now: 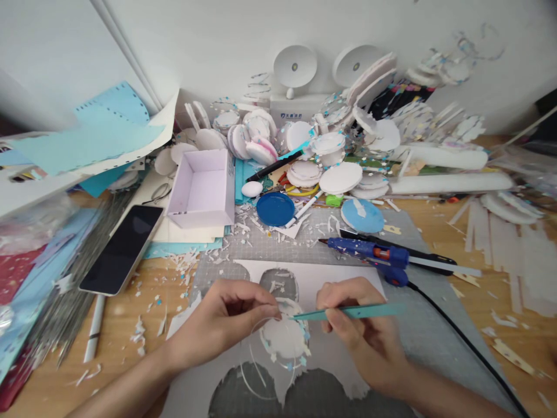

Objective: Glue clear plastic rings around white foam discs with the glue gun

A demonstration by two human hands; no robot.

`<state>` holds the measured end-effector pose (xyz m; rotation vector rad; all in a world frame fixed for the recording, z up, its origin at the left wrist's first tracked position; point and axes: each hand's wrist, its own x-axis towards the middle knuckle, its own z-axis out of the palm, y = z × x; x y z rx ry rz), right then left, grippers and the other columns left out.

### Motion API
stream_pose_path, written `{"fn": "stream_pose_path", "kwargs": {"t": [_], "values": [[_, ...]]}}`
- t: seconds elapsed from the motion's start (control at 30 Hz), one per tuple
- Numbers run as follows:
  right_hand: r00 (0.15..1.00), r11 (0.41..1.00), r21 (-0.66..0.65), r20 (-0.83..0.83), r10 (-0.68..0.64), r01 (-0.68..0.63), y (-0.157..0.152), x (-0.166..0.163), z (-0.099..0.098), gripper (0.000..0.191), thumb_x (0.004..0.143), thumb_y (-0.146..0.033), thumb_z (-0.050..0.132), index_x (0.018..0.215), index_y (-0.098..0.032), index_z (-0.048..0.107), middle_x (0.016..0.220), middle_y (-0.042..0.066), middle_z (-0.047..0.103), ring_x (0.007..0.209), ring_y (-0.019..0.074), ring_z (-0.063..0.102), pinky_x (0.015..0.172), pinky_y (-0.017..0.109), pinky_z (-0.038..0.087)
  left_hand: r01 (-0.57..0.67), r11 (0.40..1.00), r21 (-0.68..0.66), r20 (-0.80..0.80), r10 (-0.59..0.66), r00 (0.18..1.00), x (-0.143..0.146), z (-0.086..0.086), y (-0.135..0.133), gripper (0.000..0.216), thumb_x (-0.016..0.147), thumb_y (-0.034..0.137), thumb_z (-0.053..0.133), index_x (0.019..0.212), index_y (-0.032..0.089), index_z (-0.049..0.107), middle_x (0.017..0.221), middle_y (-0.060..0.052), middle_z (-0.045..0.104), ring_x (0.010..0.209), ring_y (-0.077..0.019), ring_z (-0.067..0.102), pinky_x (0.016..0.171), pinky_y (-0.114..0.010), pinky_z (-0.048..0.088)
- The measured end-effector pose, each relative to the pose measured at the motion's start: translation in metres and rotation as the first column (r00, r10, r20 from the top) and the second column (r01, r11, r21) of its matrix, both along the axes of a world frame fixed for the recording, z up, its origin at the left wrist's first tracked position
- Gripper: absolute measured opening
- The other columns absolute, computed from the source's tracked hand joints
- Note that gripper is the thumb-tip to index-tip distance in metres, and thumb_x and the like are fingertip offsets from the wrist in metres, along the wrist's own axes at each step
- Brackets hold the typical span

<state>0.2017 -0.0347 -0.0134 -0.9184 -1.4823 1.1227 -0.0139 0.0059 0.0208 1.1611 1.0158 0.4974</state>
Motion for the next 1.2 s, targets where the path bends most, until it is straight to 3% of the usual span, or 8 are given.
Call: {"fn": "stream_pose_path", "kwargs": {"t": [0.13, 0.37, 0.63, 0.73, 0.87, 1.07, 1.2], "values": [[0.998, 0.999, 0.008, -0.051, 0.046, -0.046, -0.0002, -0.0006, -0.0001, 0.013, 0.092, -0.012, 0.045, 0.097, -0.023, 0.051, 0.071, -0.002, 0.052, 0.062, 0.0122, 0.051, 0.056, 0.025, 0.043, 0.001, 1.0, -0.022, 0.011, 0.0, 1.0, 0.0012, 0.0012, -0.0006, 0.018, 0.076, 0.029, 0.067, 0.072, 0.012, 0.071, 0.066, -0.002, 0.06, 0.057, -0.0091, 0.045, 0.051, -0.019, 0.032], [0.995, 0.997, -0.071, -0.104, 0.002, -0.009, -0.0016, -0.0039, 0.0002, 0.012, 0.093, -0.013, 0.045, 0.094, -0.023, 0.052, 0.071, -0.002, 0.051, 0.06, 0.0103, 0.053, 0.052, 0.023, 0.042, 0.016, 1.0, 0.015, -0.019, -0.016, 1.0, 0.0025, 0.0002, -0.0023, 0.023, 0.08, 0.032, 0.063, 0.074, 0.011, 0.07, 0.065, -0.002, 0.057, 0.056, -0.0097, 0.044, 0.05, -0.02, 0.031], [0.998, 0.989, 0.136, 0.019, 0.062, -0.064, -0.0036, 0.0023, -0.0067, 0.028, 0.086, -0.003, 0.045, 0.103, -0.024, 0.051, 0.074, 0.0, 0.053, 0.065, 0.0143, 0.051, 0.059, 0.03, 0.041, 0.082, 0.976, 0.203, -0.197, -0.041, 0.98, 0.0025, 0.0009, -0.0056, 0.029, 0.082, 0.034, 0.058, 0.075, 0.009, 0.072, 0.063, -0.007, 0.061, 0.054, -0.0116, 0.045, 0.049, -0.023, 0.033], [0.994, 0.983, 0.159, 0.062, 0.086, -0.095, -0.0033, 0.0025, -0.0048, 0.032, 0.084, 0.0, 0.044, 0.104, -0.025, 0.05, 0.073, 0.0, 0.053, 0.066, 0.0149, 0.051, 0.06, 0.031, 0.042, 0.081, 0.966, 0.245, -0.212, -0.028, 0.977, 0.0028, 0.0009, -0.0064, 0.029, 0.082, 0.033, 0.057, 0.077, 0.009, 0.073, 0.064, -0.008, 0.064, 0.054, -0.0123, 0.047, 0.049, -0.023, 0.035], [0.999, 0.986, 0.162, 0.026, 0.037, -0.04, -0.0029, 0.0013, -0.0012, 0.031, 0.084, 0.0, 0.045, 0.101, -0.025, 0.049, 0.069, -0.002, 0.05, 0.062, 0.0135, 0.05, 0.056, 0.028, 0.04, 0.094, 0.968, 0.234, -0.2, -0.047, 0.979, 0.0027, 0.0022, -0.0056, 0.029, 0.081, 0.034, 0.059, 0.075, 0.009, 0.073, 0.066, -0.009, 0.065, 0.054, -0.0124, 0.047, 0.049, -0.023, 0.034], [0.994, 0.997, -0.067, -0.094, -0.053, 0.047, 0.0004, 0.0007, -0.001, 0.009, 0.091, -0.015, 0.049, 0.092, -0.023, 0.053, 0.067, -0.002, 0.05, 0.058, 0.0111, 0.049, 0.053, 0.025, 0.04, 0.075, 0.986, 0.15, -0.137, -0.055, 0.989, 0.0014, 0.0025, -0.0036, 0.032, 0.08, 0.038, 0.061, 0.072, 0.01, 0.071, 0.06, -0.006, 0.06, 0.053, -0.0114, 0.043, 0.047, -0.023, 0.031], [0.974, 0.973, -0.225, -0.2, -0.105, 0.059, 0.0029, -0.0006, -0.0012, 0.008, 0.093, -0.022, 0.05, 0.087, -0.022, 0.054, 0.068, -0.003, 0.052, 0.057, 0.0079, 0.049, 0.052, 0.02, 0.04, 0.043, 0.994, 0.101, -0.088, -0.034, 0.996, 0.0007, 0.0018, -0.0034, 0.031, 0.079, 0.04, 0.062, 0.072, 0.01, 0.071, 0.058, -0.004, 0.056, 0.052, -0.0103, 0.039, 0.047, -0.022, 0.029]]}}
